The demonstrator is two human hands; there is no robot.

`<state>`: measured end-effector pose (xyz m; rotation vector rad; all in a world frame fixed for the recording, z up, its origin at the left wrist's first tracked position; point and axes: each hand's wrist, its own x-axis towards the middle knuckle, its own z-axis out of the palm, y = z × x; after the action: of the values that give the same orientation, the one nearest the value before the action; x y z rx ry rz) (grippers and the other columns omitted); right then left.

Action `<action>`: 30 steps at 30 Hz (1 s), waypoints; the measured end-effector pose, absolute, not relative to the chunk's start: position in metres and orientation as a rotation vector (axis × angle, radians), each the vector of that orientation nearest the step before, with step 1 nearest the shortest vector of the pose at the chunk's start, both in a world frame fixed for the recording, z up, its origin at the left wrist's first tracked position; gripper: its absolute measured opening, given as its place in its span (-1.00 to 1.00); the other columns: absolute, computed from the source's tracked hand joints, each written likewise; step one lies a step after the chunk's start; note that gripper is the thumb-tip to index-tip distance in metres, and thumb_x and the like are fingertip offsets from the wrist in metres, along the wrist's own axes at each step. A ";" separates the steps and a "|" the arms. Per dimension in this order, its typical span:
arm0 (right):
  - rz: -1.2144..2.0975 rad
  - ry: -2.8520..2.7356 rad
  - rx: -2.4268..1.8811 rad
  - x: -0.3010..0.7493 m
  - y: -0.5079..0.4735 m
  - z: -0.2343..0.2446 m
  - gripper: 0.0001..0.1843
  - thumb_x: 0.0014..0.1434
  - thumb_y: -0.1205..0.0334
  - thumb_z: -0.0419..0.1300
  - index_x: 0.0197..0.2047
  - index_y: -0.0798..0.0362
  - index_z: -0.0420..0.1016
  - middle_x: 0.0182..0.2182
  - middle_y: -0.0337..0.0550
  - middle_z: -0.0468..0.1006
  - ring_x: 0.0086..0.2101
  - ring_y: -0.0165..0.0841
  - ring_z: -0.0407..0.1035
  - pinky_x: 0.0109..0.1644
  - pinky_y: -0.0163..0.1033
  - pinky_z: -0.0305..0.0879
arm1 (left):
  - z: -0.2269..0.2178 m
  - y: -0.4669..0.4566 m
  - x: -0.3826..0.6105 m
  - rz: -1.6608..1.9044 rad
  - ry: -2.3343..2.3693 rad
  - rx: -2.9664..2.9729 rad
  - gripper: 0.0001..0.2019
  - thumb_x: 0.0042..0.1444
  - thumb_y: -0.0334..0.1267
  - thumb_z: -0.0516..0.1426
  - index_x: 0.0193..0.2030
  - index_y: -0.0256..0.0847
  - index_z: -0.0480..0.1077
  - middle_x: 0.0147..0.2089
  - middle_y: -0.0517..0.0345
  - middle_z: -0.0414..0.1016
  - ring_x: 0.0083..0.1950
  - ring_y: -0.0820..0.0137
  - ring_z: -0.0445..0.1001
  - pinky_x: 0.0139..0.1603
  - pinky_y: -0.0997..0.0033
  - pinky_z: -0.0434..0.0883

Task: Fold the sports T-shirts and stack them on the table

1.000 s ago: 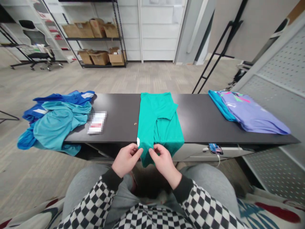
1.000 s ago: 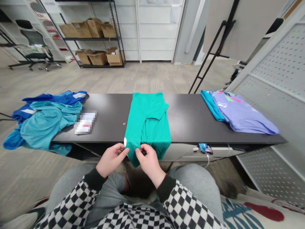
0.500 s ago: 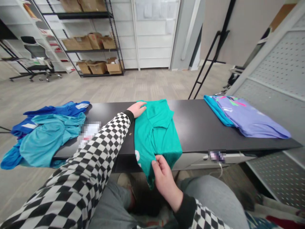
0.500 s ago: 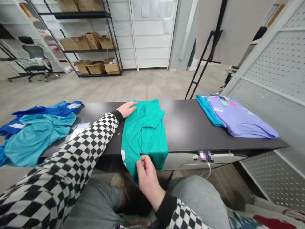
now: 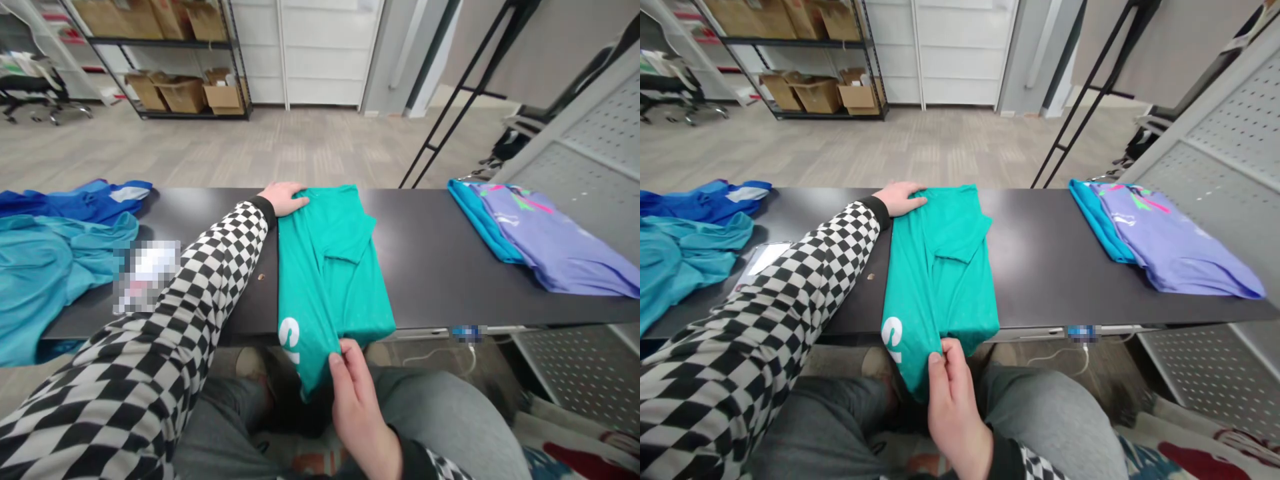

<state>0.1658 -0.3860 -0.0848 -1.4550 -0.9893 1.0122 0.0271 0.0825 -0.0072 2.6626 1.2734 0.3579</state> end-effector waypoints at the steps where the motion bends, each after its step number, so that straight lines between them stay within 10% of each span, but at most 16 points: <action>1: 1.033 -0.990 -1.474 0.165 -0.385 -0.089 -0.74 0.55 -0.13 0.17 -0.04 -0.17 0.52 -0.24 -0.21 0.52 -0.24 -0.18 0.41 -0.15 -0.14 0.43 | -0.006 0.083 0.028 0.372 1.265 2.662 -0.34 0.41 0.21 0.10 0.48 -0.12 0.49 0.48 -0.13 0.52 0.47 -0.06 0.43 0.56 -0.21 0.21; 12: 1.120 -1.124 -1.397 0.161 -0.389 -0.084 -0.73 0.60 -0.07 0.12 -0.08 -0.14 0.50 -0.27 -0.23 0.50 -0.20 -0.21 0.42 -0.10 -0.17 0.42 | 0.000 0.099 0.015 0.502 1.345 2.613 -0.81 0.17 -0.21 0.23 -0.14 -0.19 0.63 -0.03 -0.12 0.64 0.09 0.04 0.53 0.28 0.04 0.45; 30: 1.041 -1.042 -1.513 0.154 -0.397 -0.100 -0.73 0.61 -0.09 0.08 -0.04 -0.18 0.51 -0.26 -0.24 0.49 -0.23 -0.20 0.41 -0.03 -0.15 0.43 | 0.017 0.100 0.020 0.883 1.227 2.514 -0.66 0.45 -0.02 0.16 0.13 -0.17 0.61 0.09 -0.05 0.64 0.14 0.09 0.53 0.27 0.13 0.38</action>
<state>0.1544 -0.3971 -0.0995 -1.5133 -1.0417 1.0411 0.0199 0.0997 0.0170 2.5136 1.2265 0.8829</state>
